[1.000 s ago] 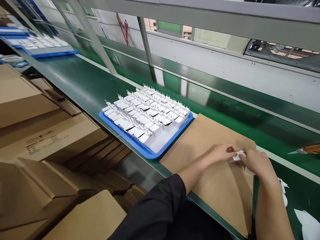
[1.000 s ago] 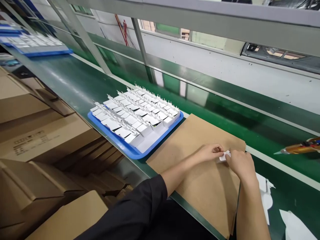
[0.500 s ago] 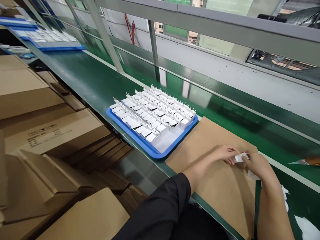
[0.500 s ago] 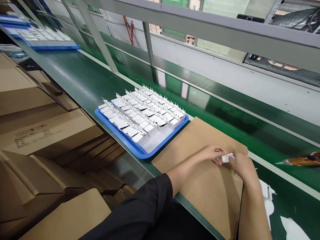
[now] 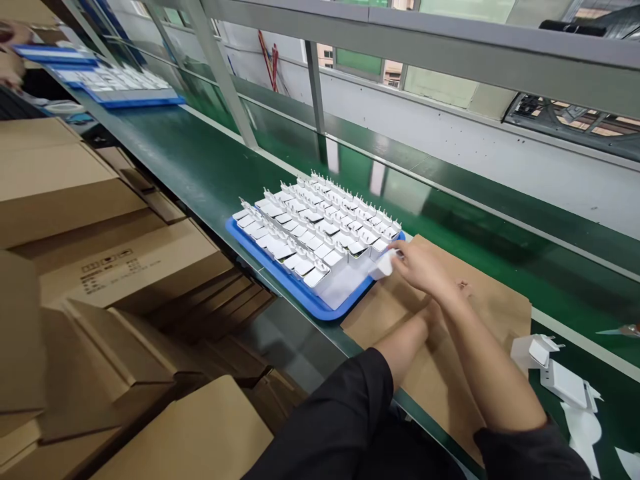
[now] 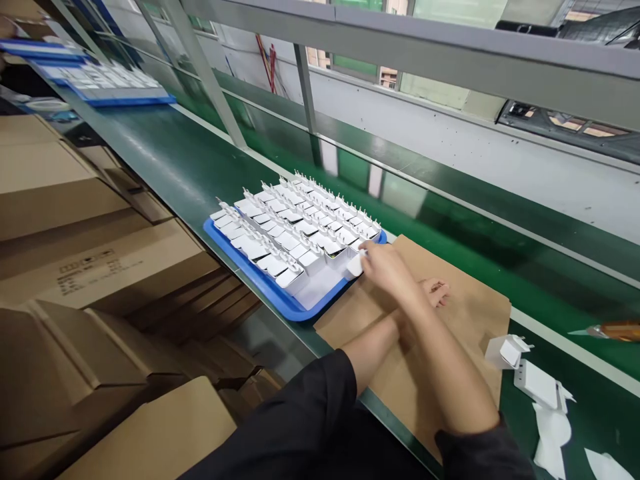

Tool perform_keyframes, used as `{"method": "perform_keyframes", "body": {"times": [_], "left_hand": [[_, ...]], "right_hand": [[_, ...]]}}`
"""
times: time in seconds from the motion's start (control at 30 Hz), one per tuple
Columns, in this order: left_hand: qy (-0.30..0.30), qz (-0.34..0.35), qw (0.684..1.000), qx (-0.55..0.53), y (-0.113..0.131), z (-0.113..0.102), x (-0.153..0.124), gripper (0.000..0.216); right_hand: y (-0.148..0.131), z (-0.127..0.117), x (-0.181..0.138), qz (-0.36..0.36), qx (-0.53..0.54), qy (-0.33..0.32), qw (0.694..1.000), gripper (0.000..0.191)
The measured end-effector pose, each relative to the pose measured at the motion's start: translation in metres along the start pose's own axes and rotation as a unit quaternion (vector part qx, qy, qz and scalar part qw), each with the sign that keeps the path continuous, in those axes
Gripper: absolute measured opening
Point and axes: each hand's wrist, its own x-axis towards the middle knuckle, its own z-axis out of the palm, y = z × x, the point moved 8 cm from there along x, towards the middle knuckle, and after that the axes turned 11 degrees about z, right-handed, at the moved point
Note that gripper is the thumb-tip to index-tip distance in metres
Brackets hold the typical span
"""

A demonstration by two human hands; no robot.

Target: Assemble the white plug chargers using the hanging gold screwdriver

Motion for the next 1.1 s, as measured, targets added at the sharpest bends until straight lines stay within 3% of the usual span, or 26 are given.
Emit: {"method": "perform_keyframes", "body": {"times": [0.17, 0.43, 0.9, 1.1], "left_hand": [[-0.034, -0.039, 0.999, -0.001, -0.008, 0.002, 0.001, 0.025], [-0.048, -0.057, 0.997, -0.009, 0.001, 0.004, -0.003, 0.027], [-0.050, -0.048, 0.998, 0.003, 0.005, 0.003, -0.004, 0.023], [-0.025, -0.044, 0.999, 0.014, 0.006, -0.003, -0.004, 0.019]], "right_hand": [[-0.037, 0.032, 0.033, -0.034, -0.033, -0.012, 0.999, 0.041], [-0.036, 0.058, 0.046, -0.027, -0.075, 0.005, 0.997, 0.041], [-0.029, 0.056, 0.051, 0.010, 0.012, 0.083, 0.996, 0.045], [-0.009, 0.030, 0.029, 0.001, 0.093, 0.119, 0.989, 0.047]]}}
